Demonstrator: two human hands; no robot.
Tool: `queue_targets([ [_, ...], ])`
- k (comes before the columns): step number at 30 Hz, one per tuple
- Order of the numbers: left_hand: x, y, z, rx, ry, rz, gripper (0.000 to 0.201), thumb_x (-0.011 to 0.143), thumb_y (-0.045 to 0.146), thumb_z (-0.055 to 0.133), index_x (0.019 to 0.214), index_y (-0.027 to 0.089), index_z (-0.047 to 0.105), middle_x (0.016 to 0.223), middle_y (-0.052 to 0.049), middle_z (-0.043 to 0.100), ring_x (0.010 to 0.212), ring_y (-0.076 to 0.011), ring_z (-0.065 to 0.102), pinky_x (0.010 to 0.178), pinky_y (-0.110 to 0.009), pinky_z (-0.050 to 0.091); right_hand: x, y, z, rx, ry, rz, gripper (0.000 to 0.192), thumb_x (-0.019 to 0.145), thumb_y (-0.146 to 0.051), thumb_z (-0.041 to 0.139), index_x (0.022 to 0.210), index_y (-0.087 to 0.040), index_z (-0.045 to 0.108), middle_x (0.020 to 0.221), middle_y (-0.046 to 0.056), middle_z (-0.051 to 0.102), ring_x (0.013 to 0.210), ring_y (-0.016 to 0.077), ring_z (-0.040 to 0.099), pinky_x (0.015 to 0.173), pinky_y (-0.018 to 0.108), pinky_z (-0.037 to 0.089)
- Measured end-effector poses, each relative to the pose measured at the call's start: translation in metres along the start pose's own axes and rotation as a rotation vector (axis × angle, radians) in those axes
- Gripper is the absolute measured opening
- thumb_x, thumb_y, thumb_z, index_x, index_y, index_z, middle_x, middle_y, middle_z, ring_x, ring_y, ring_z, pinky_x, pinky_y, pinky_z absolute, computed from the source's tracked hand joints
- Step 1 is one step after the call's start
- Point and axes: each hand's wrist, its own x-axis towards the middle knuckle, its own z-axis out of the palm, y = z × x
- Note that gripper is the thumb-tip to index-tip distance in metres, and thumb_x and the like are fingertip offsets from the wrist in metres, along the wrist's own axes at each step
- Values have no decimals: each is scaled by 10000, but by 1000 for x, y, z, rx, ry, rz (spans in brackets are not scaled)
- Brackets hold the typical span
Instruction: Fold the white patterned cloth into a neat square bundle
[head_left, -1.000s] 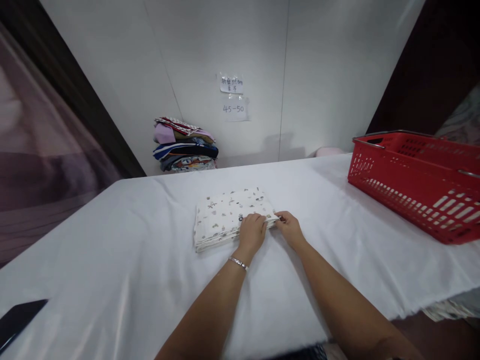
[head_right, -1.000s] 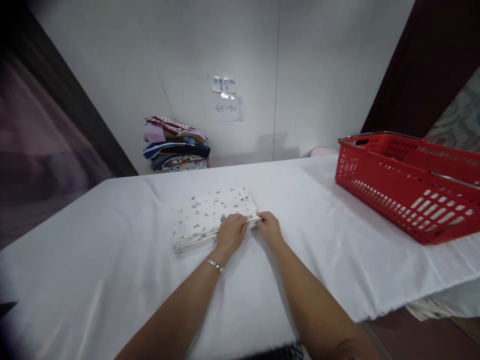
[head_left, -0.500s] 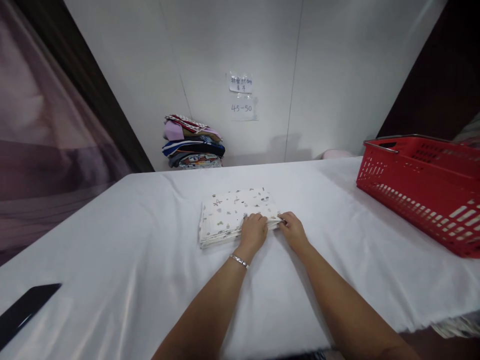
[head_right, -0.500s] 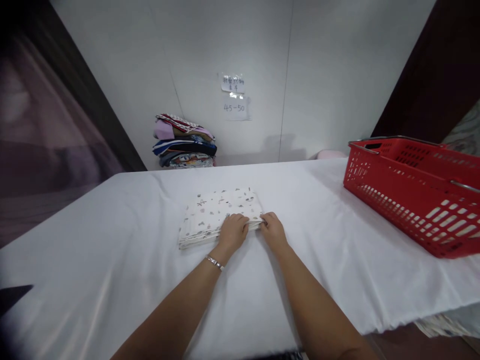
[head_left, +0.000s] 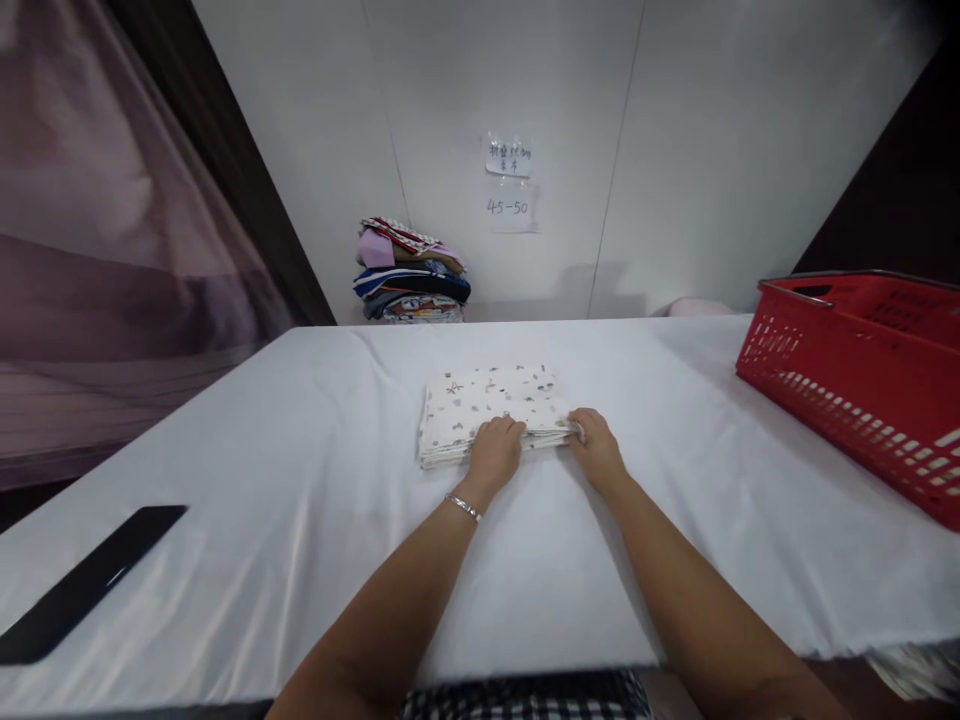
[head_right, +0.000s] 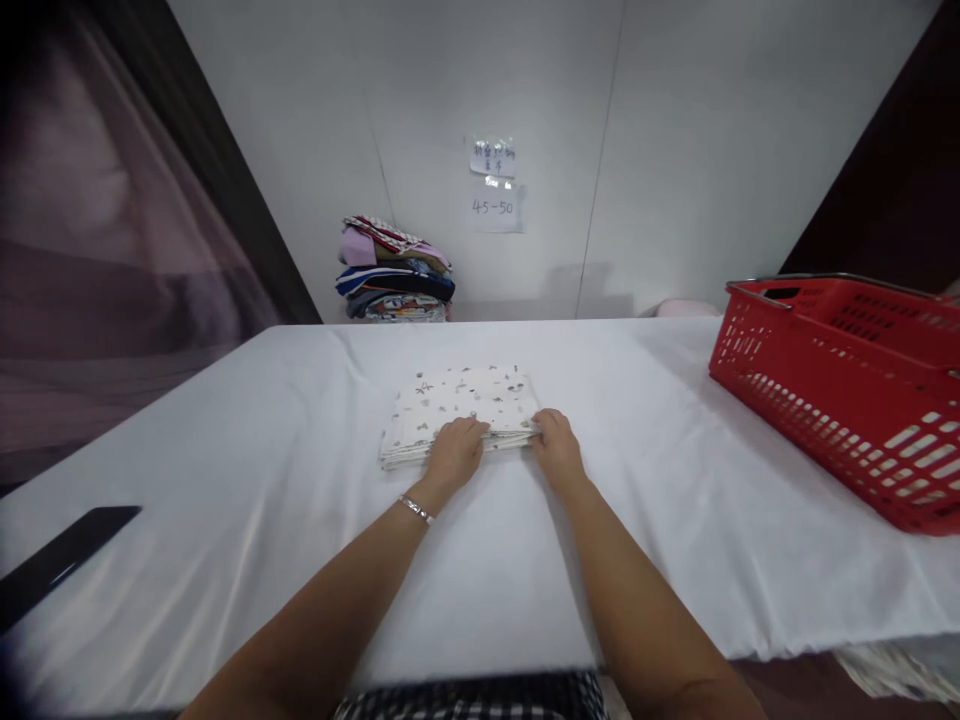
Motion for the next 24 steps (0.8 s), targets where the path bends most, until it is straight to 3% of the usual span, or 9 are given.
queue_targets([
  [6, 12, 9, 3, 29, 6, 58, 192, 863, 137, 439, 994, 205, 562, 978, -53, 580, 939, -200, 495, 781, -339, 367, -2, 0, 0, 67, 3, 175, 279, 700, -211, 481, 972, -210, 544, 1012, 44, 564, 815, 181, 541, 700, 319, 449],
  [11, 37, 28, 10, 56, -22, 218, 173, 862, 105, 441, 961, 187, 557, 930, -58, 572, 921, -200, 496, 769, -345, 359, -1, 1, 0, 57, -3, 262, 280, 679, -274, 515, 946, -203, 559, 918, 26, 582, 701, 154, 528, 676, 307, 433],
  [17, 60, 45, 15, 24, -39, 314, 128, 865, 146, 477, 900, 176, 596, 892, -69, 569, 928, -205, 495, 766, -334, 357, 0, 5, 0, 245, -30, 299, 271, 648, -248, 501, 902, -210, 589, 841, -3, 613, 666, 137, 523, 621, 257, 421],
  [24, 64, 46, 16, -18, -16, 341, 127, 869, 177, 493, 920, 202, 607, 937, -43, 598, 912, -186, 510, 746, -319, 361, 2, 11, -1, 336, 4, 355, 226, 640, -227, 476, 824, -204, 605, 702, -24, 601, 629, 137, 520, 619, 255, 407],
])
